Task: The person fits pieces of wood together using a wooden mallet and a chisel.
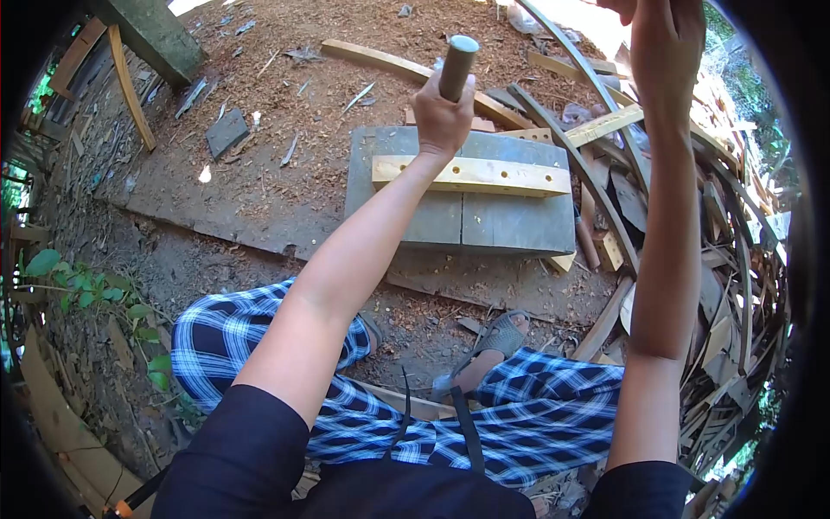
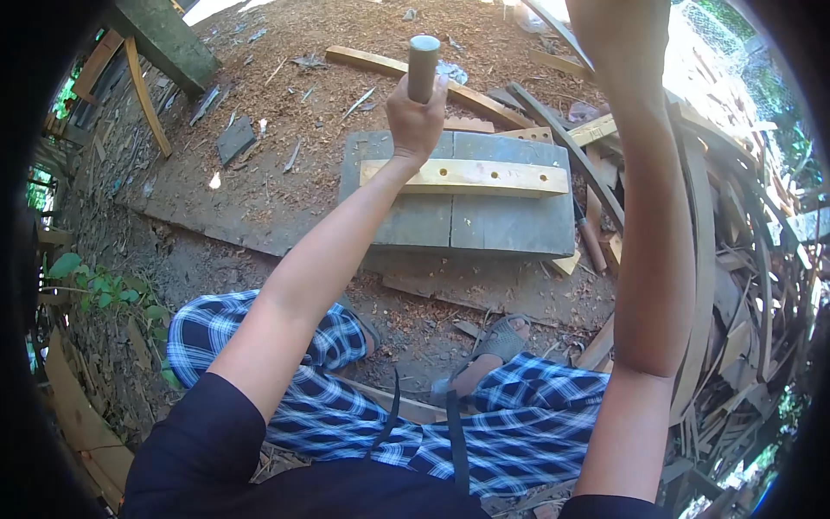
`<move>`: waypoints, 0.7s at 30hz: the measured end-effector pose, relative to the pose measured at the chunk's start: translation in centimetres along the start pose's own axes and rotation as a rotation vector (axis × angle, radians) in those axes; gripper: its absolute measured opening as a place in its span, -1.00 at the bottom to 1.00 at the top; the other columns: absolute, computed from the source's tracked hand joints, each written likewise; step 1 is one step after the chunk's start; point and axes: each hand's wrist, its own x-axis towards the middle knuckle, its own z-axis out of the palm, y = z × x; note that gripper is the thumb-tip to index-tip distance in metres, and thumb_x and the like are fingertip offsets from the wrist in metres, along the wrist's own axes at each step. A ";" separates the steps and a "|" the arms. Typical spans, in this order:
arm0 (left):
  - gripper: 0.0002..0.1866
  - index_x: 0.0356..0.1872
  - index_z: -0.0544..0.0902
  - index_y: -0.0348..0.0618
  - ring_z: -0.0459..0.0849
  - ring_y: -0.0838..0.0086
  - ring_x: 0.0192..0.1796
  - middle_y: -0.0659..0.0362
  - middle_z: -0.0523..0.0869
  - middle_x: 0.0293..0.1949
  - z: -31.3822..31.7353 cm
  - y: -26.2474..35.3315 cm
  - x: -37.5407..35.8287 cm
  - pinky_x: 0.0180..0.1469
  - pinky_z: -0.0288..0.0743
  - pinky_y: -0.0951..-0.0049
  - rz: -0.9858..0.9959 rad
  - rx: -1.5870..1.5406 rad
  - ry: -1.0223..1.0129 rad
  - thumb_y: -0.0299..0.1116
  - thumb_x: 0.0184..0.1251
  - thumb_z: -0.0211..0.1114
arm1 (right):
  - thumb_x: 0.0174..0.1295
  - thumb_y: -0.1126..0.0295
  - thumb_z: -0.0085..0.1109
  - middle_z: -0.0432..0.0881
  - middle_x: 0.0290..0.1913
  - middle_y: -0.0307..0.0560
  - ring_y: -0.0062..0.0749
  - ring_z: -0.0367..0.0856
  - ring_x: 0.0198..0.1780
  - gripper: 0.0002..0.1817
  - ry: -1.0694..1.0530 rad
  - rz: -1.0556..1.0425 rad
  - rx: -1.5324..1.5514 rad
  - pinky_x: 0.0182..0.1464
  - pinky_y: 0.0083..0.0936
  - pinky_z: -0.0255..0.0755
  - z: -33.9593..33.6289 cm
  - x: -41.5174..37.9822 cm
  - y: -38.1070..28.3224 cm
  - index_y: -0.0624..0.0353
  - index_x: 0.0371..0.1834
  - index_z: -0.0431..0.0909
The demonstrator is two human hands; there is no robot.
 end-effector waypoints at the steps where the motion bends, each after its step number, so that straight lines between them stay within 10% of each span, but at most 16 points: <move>1: -0.82 -0.33 0.63 -0.24 0.74 0.28 -0.42 0.03 0.70 -0.52 -0.1 0.0 0.0 -0.30 0.55 0.33 -0.045 0.006 -0.019 -0.33 0.29 0.37 | 0.48 0.18 0.01 0.66 -0.03 0.06 -0.31 0.67 -0.08 -0.51 0.088 -0.133 0.008 -0.08 -0.40 0.58 1.2 -0.9 -1.7 0.33 0.31 0.37; 2: -0.82 -0.33 0.63 -0.24 0.75 0.27 -0.41 0.03 0.70 -0.51 -0.3 0.0 0.1 -0.29 0.56 0.33 -0.088 0.013 -0.039 -0.33 0.28 0.38 | 0.42 -0.16 0.03 0.73 -0.28 0.01 -0.37 0.71 -0.23 -0.37 -0.211 0.221 -0.235 -0.19 -0.38 0.53 -2.8 -3.5 4.2 0.30 0.05 0.55; 4: -0.82 -0.33 0.63 -0.24 0.75 0.25 -0.40 0.01 0.71 -0.50 -0.5 0.1 0.1 -0.28 0.56 0.33 -0.096 0.013 -0.053 -0.34 0.27 0.38 | 0.36 -0.10 0.17 0.71 -0.29 0.00 -0.35 0.68 -0.24 -0.38 -0.796 0.334 -0.136 -0.12 -0.31 0.55 -0.2 -7.5 -2.0 0.27 0.18 0.52; 5: -0.83 -0.33 0.63 -0.25 0.75 0.24 -0.41 0.00 0.71 -0.50 -0.4 -0.6 0.0 -0.28 0.57 0.33 -0.037 0.008 -0.047 -0.34 0.27 0.37 | 0.36 -0.07 0.19 0.68 -0.28 0.06 -0.40 0.66 -0.28 -0.36 -0.930 0.017 -0.748 -0.23 -0.36 0.57 -0.7 -8.0 -2.6 0.22 0.29 0.43; 8: -0.85 -0.34 0.64 -0.25 0.76 0.21 -0.39 -0.01 0.72 -0.49 -0.4 -0.5 -0.4 -0.27 0.58 0.31 -0.055 0.017 -0.063 -0.37 0.24 0.36 | 0.35 -0.07 0.18 0.66 -0.26 0.09 -0.42 0.67 -0.33 -0.28 -1.071 0.379 -0.425 -0.34 -0.42 0.58 -1.7 -2.2 -2.6 0.12 0.43 0.26; 13: -0.83 -0.32 0.65 -0.26 0.76 0.28 -0.37 0.02 0.73 -0.48 -0.6 -0.6 -0.2 -0.25 0.57 0.32 -0.024 0.044 -0.050 -0.34 0.26 0.38 | 0.47 0.18 0.05 0.69 -0.15 0.11 -0.39 0.71 -0.19 -0.42 -0.169 0.010 0.101 -0.20 -0.52 0.60 -0.9 -1.0 -3.8 0.32 0.41 0.24; 16: -0.80 -0.33 0.66 -0.26 0.75 0.32 -0.39 0.06 0.73 -0.50 -0.8 0.1 0.0 -0.25 0.57 0.32 -0.019 0.037 -0.063 -0.31 0.28 0.39 | 0.42 0.17 0.07 0.67 -0.22 0.12 -0.40 0.69 -0.26 -0.42 -1.052 0.770 -0.334 -0.29 -0.53 0.56 -1.7 -3.2 -5.3 0.31 0.37 0.27; 21: -0.79 -0.39 0.66 -0.28 0.71 0.41 -0.41 0.06 0.73 -0.50 -0.5 -1.0 -0.2 -0.27 0.53 0.37 -0.048 0.073 -0.078 -0.32 0.29 0.39 | 0.38 0.05 0.13 0.65 -0.25 0.07 -0.41 0.66 -0.34 -0.34 -0.683 0.811 -0.059 -0.35 -0.46 0.56 -3.6 -10.7 0.5 0.20 0.40 0.25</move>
